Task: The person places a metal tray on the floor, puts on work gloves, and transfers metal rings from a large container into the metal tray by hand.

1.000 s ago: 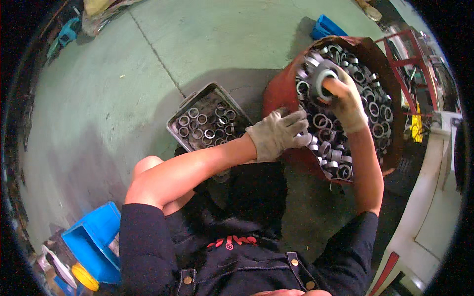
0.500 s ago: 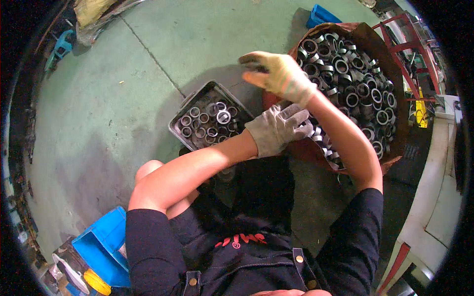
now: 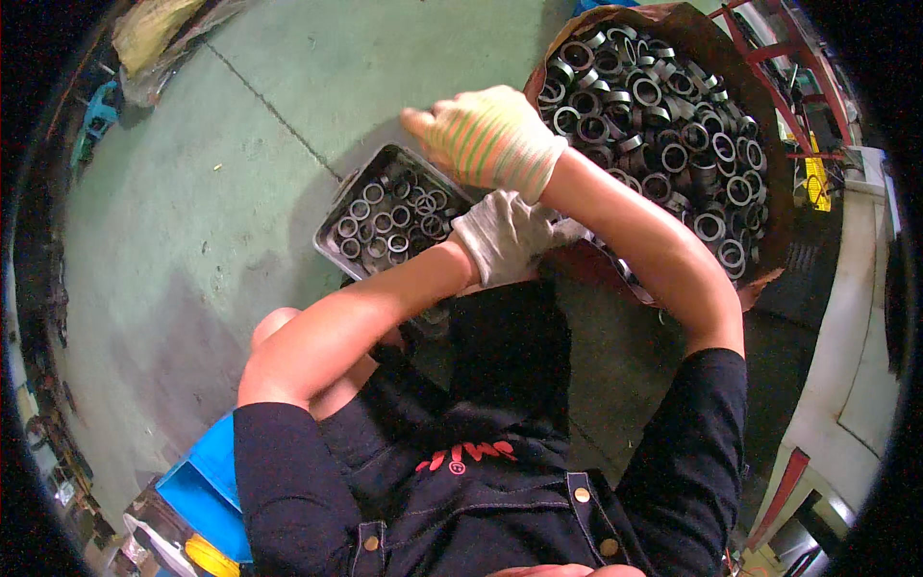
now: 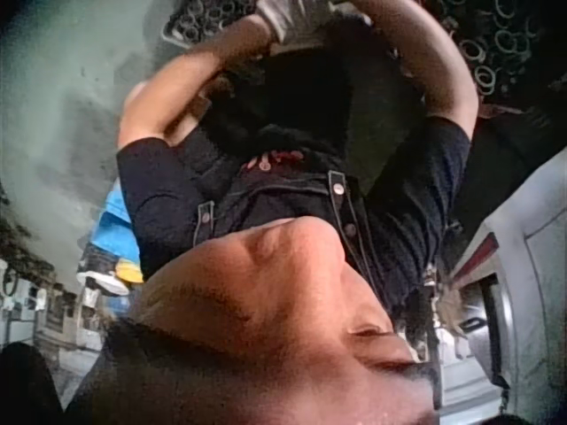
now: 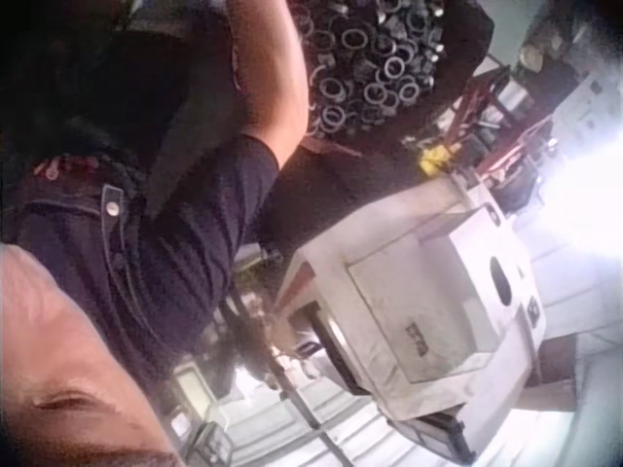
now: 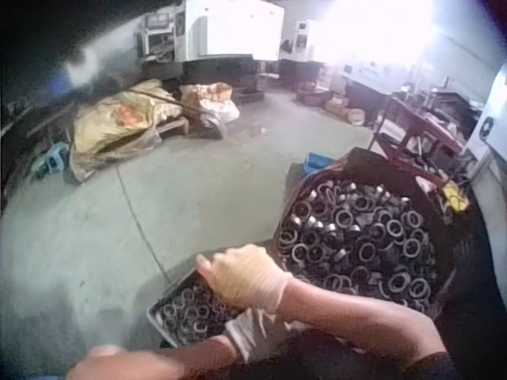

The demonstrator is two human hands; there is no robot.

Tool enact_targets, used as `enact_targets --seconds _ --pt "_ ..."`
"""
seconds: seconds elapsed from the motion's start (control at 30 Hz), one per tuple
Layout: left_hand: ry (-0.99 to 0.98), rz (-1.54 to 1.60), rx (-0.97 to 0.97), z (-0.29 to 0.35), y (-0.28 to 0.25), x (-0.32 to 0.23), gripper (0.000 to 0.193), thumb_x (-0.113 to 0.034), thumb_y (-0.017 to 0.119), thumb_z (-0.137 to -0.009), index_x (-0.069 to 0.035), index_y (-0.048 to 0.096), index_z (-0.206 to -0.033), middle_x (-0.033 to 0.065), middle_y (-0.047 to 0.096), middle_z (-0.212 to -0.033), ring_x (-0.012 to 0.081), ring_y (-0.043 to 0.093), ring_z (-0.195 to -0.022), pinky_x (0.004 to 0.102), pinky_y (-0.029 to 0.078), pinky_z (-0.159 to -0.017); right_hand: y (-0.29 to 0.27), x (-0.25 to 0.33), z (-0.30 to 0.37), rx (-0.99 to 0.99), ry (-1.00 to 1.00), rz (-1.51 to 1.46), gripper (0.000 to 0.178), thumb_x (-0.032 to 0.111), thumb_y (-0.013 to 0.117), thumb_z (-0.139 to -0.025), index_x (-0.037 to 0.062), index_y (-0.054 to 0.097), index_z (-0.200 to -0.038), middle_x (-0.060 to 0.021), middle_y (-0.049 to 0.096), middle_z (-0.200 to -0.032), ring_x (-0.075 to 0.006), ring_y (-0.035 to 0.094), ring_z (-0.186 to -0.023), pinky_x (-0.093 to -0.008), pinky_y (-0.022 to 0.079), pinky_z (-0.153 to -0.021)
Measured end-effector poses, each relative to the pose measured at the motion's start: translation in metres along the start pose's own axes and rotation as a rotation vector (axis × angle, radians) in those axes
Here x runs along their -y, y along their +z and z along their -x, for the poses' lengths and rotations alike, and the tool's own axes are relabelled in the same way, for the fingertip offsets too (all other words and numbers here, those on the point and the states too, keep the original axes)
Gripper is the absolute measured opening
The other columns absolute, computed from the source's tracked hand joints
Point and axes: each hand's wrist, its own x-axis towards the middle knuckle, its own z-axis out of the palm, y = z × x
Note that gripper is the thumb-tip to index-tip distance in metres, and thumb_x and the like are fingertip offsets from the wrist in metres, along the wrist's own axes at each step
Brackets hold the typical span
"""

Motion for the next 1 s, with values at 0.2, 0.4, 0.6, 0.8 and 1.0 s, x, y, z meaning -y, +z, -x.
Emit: enact_targets --seconds 0.2,0.4,0.6,0.8,1.0 --pt "0.235 0.036 -0.426 -0.002 0.014 0.014 0.066 -0.042 0.070 -0.067 -0.025 0.051 -0.128 0.0141 0.041 -0.139 0.0393 0.037 -0.132 0.0525 0.036 -0.106 -0.004 -0.026 0.006 -0.428 0.057 -0.027 0.019 0.028 0.053 -0.081 0.0129 0.060 -0.090 -0.0101 0.068 -0.086 -0.0340 0.066 -0.079 -0.0462 0.054 -0.067" --pt "0.185 0.010 -0.447 0.000 0.013 0.005 0.077 -0.030 0.079 -0.057 -0.020 0.048 -0.127 0.0166 0.041 -0.137 0.0425 0.038 -0.130 0.0526 0.041 -0.101 0.006 -0.147 0.116 0.154 0.757 0.090 0.054 0.053 0.059 -0.083 0.0058 0.065 -0.108 -0.0181 0.069 -0.097 -0.0348 0.066 -0.094 -0.0431 0.052 -0.083" --pt "0.235 0.068 -0.508 0.000 0.021 0.011 0.083 -0.028 0.083 -0.050 -0.018 0.047 -0.125 0.0168 0.041 -0.136 0.0441 0.038 -0.130 0.0536 0.041 -0.101 0.058 -0.125 0.157 0.447 0.879 0.218 0.095 0.058 0.073 -0.069 0.0174 0.033 -0.145 -0.0185 0.060 -0.122 -0.0304 0.061 -0.110 -0.0415 0.052 -0.085" --pt "0.241 0.068 -0.571 -0.007 0.028 0.006 0.083 -0.032 0.082 -0.052 -0.017 0.045 -0.125 0.0169 0.038 -0.136 0.0461 0.037 -0.128 0.0550 0.038 -0.104 0.079 -0.146 0.141 0.496 0.977 0.199 0.087 0.063 0.071 -0.069 0.0120 0.042 -0.134 -0.0113 0.070 -0.101 -0.0312 0.067 -0.095 -0.0446 0.051 -0.079" --pt "0.293 0.103 -0.565 -0.007 0.026 0.015 0.076 -0.030 0.078 -0.054 -0.017 0.047 -0.122 0.0169 0.039 -0.133 0.0452 0.038 -0.127 0.0556 0.039 -0.102 0.093 -0.149 0.168 0.323 0.895 0.184 0.086 0.049 0.073 -0.068 0.0209 0.040 -0.143 -0.0113 0.070 -0.089 -0.0298 0.068 -0.084 -0.0430 0.051 -0.074"
